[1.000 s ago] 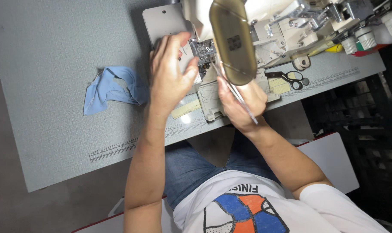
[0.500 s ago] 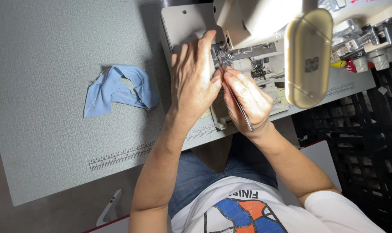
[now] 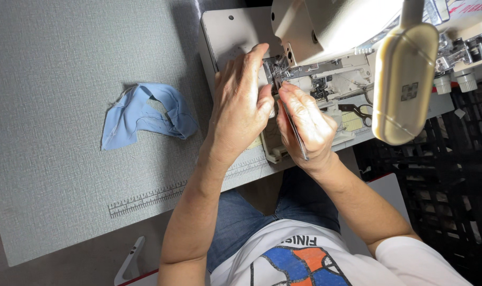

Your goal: The person uses a screwdriver to adjust components within the needle area of a sewing machine. They then use scissors to cut threads and a blue cloth to wipe the machine's surface.

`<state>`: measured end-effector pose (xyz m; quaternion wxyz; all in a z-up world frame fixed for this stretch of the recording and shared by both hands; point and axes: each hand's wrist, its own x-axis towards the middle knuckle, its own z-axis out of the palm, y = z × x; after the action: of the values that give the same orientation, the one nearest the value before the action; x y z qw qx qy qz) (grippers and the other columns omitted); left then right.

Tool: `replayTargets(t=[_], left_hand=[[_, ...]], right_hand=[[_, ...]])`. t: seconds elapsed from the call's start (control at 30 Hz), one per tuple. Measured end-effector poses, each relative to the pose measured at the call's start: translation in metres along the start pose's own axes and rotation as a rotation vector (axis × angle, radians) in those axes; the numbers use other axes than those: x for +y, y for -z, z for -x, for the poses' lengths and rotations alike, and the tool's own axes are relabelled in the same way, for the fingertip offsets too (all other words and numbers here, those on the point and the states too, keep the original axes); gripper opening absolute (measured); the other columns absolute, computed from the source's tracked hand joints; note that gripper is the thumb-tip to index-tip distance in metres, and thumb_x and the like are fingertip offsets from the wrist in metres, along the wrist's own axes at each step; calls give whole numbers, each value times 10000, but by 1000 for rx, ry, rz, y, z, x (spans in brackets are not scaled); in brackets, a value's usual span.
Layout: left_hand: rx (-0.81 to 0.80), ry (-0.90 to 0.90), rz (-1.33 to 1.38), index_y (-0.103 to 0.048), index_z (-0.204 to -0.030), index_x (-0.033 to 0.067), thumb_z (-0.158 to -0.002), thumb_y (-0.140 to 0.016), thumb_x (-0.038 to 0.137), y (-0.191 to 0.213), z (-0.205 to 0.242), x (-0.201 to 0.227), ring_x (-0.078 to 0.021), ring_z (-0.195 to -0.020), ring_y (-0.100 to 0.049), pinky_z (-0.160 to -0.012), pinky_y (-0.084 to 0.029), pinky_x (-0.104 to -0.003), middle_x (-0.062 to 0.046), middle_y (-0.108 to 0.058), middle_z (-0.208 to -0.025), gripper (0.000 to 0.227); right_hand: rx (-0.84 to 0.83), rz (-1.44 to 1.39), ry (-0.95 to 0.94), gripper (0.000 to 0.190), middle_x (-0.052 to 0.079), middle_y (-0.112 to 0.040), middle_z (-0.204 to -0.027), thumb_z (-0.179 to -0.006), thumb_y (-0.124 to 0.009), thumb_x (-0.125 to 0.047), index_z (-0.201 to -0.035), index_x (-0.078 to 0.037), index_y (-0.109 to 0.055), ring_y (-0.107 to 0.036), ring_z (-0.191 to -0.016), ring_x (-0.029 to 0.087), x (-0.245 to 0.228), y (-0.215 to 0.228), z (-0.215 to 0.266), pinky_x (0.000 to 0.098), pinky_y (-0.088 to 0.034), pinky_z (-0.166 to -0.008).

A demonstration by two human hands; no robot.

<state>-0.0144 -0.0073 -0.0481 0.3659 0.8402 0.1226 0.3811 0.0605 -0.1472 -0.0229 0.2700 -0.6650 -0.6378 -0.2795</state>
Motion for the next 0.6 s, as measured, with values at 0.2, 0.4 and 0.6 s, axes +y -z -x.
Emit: replayTargets(t=[0.2,0.4,0.6], left_hand=[[19,13,4,-473,-1399,63,-802,-570,5,2,-1,3,-342,-1175,-594,-1010,-432,-465,-137,-634,-1271,607],[24,13,60,-481,-1390,52,-801,-536,-8,1,-1,1,-324,-1137,-612,-1014,-435,-455,-121,-642,-1200,595],[62,-21,232,-457,-1357,-16,-871,-442,-111,7,-4,1,-347,-1114,-638,-1029,-499,-444,-209,-626,-1164,495]], right_hand=[[5,51,13,184,311,-719,-1127,-1003,-666,103,-1174,168,-647,-769,-993,411,0,-2,-2,419,-640,-903],[-4,46,16,170,322,-714,-1113,-1011,-613,107,-1159,185,-642,-765,-993,427,-1,-2,-4,431,-639,-906],[54,-69,59,176,351,-722,-1082,-1016,-582,69,-1106,197,-662,-778,-977,467,-5,2,-8,486,-644,-879]])
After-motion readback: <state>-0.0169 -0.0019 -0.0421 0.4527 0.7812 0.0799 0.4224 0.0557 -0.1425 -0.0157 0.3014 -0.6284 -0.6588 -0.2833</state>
